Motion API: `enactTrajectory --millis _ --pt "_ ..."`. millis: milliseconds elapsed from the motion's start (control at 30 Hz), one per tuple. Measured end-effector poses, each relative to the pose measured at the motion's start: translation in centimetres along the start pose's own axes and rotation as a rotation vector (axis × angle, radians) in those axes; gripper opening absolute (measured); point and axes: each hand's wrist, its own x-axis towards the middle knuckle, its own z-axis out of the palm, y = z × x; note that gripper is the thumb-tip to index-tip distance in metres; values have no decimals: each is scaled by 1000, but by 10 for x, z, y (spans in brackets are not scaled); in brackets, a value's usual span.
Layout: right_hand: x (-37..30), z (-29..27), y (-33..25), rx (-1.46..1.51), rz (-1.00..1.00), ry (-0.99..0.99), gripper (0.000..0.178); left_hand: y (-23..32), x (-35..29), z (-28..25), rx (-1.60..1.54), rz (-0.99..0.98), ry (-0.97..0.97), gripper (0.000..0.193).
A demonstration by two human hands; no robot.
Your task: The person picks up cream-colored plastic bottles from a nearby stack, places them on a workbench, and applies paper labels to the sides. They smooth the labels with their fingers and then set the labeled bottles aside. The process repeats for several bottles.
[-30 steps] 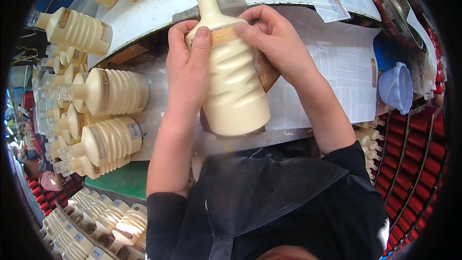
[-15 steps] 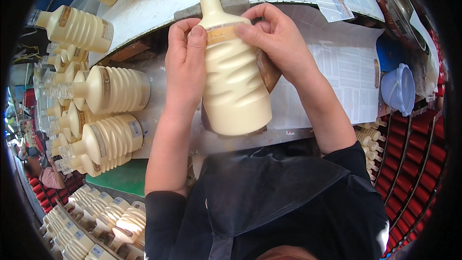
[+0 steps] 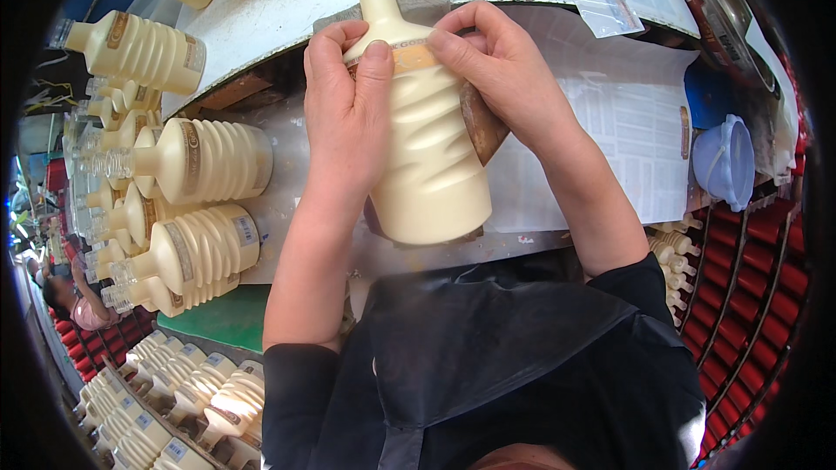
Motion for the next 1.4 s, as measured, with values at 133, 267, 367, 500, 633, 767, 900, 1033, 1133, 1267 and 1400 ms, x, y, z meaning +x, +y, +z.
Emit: enactTrajectory --millis 133,267,367,500,633,767,900,1033,1133,1267,1400 --pt "0 0 1 9 12 -1 33 -1 1 0 -17 18 -8 40" --pt "2 -3 -3 24 21 -50 29 1 0 0 -26 -13 -2 39" --pt "3 -5 -8 172 128 -66 28 2 0 1 -38 -35 1 38" --pt "3 -1 -7 35 -13 -62 25 4 0 1 -20 -27 -1 37" --pt "3 -9 -5 204 73 -130 25 4 0 2 -37 -32 0 36" --pt "2 -10 0 134 37 -103 25 3 -1 3 -41 -25 5 36" --pt "2 2 7 94 -9 -24 34 3 0 2 -16 -12 7 37" --pt "1 3 6 120 -10 -39 25 4 -1 1 19 -10 4 36" --pt "0 0 0 113 10 -30 25 8 -7 -1 -236 -95 42 38" --pt "-4 3 -9 -77 -33 50 43 8 -9 -4 -451 -295 -14 43" --pt "-4 6 -9 -239 -19 86 48 2 -10 -2 -471 -308 -64 48"
